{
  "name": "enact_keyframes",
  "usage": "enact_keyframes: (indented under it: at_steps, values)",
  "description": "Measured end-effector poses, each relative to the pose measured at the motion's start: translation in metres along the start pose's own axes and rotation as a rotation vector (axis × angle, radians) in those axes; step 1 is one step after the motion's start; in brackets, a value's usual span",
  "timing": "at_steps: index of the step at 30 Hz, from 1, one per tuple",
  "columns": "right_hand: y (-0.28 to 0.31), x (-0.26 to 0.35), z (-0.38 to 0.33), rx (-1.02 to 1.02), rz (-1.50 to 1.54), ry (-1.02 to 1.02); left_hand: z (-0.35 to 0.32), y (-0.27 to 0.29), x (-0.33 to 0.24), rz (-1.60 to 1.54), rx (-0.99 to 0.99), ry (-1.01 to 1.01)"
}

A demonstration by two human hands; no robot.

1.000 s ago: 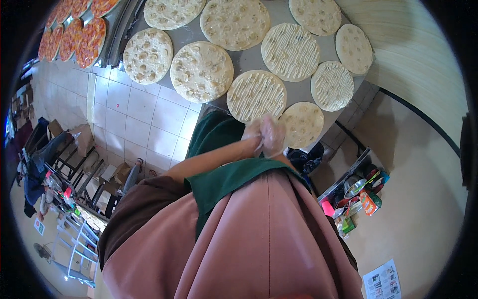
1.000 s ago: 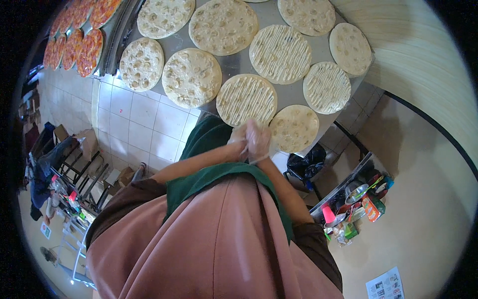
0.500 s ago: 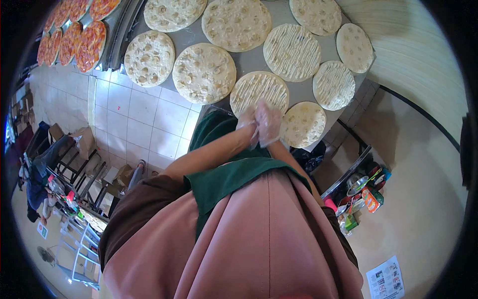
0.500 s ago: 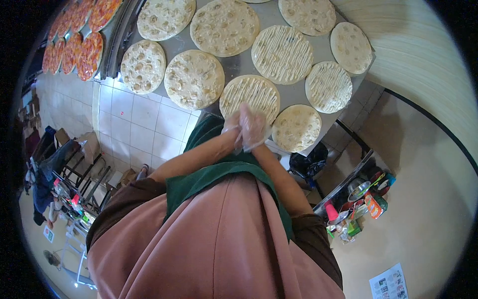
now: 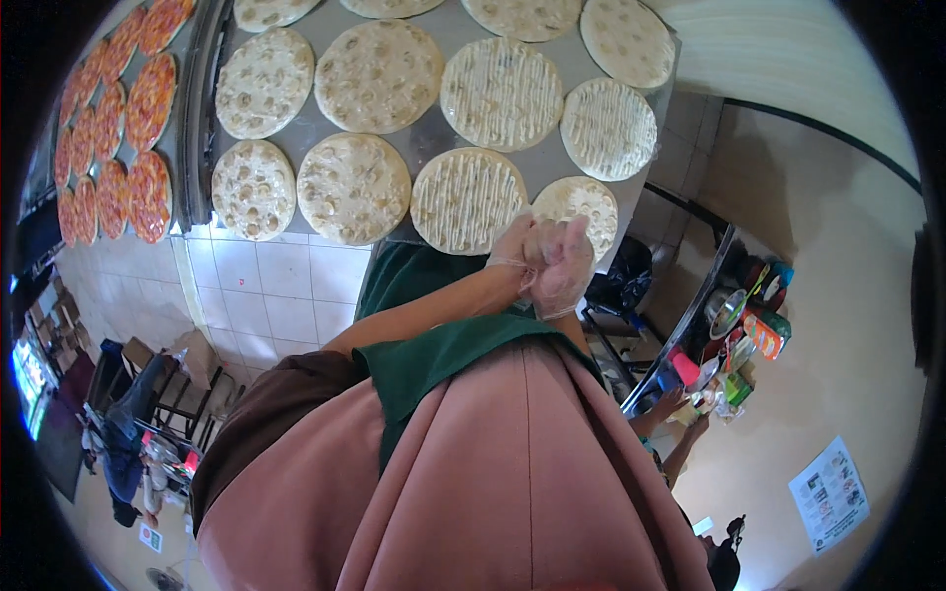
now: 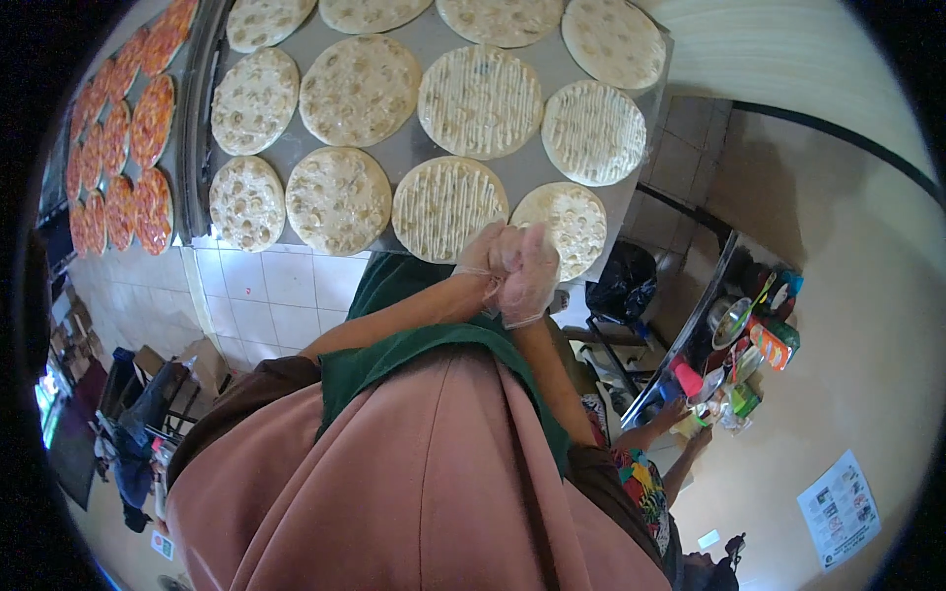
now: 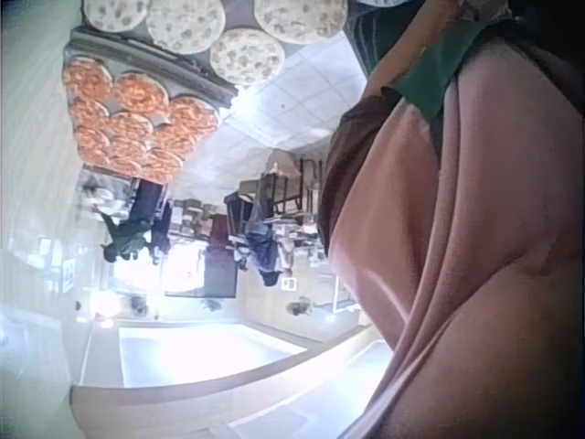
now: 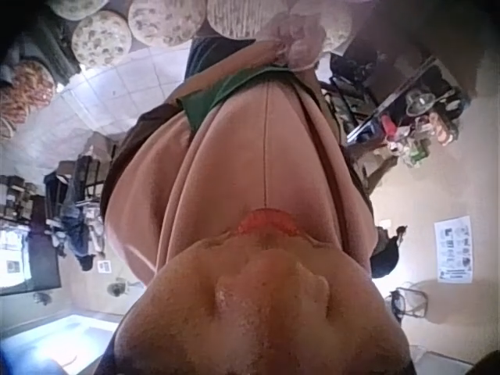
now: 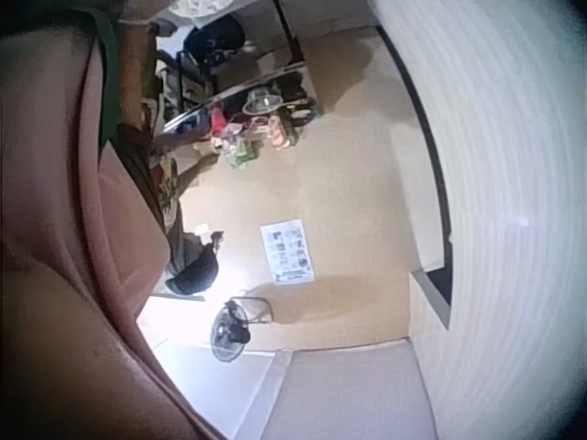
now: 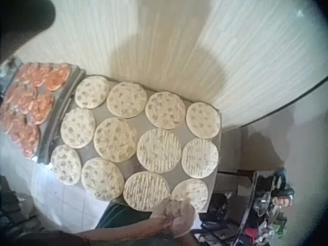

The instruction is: The person is preparing several pizza bases by adding ingredients.

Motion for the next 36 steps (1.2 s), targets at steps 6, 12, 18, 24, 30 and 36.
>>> enact_keyframes:
  at_steps: [6, 12, 18, 24, 30, 36]
  values:
    - [0.042, 0.033, -0.008, -0.236, -0.023, 0.02, 0.034, -0.013, 0.066, -0.282, 0.01, 0.155]
    - [0.088, 0.018, -0.012, -0.267, 0.052, -0.137, 0.042, -0.011, 0.082, -0.227, -0.175, 0.112]
    - [0.102, 0.02, 0.012, -0.175, -0.027, -0.186, 0.069, 0.004, 0.094, -0.352, -0.151, 0.086]
    - [0.115, 0.0, -0.023, -0.146, -0.041, -0.312, 0.055, 0.051, 0.106, 0.091, -0.193, -0.085]
    - [0.097, 0.024, 0.034, -0.133, -0.148, -0.158, 0.127, 0.043, 0.098, -0.097, -0.102, 0.001]
    - [0.127, -0.002, -0.04, -0.151, -0.077, -0.326, 0.043, 0.033, 0.099, 0.793, -0.065, -0.269]
Point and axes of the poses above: each hand's wrist, its own z-axis towards the middle knuckle, its own y-axis out of the back of the hand, x = y × z, the point moved 6 cm from there along z, towards the middle knuckle, and after that the axes turned 8 degrees about x, right-handed, at the moved point
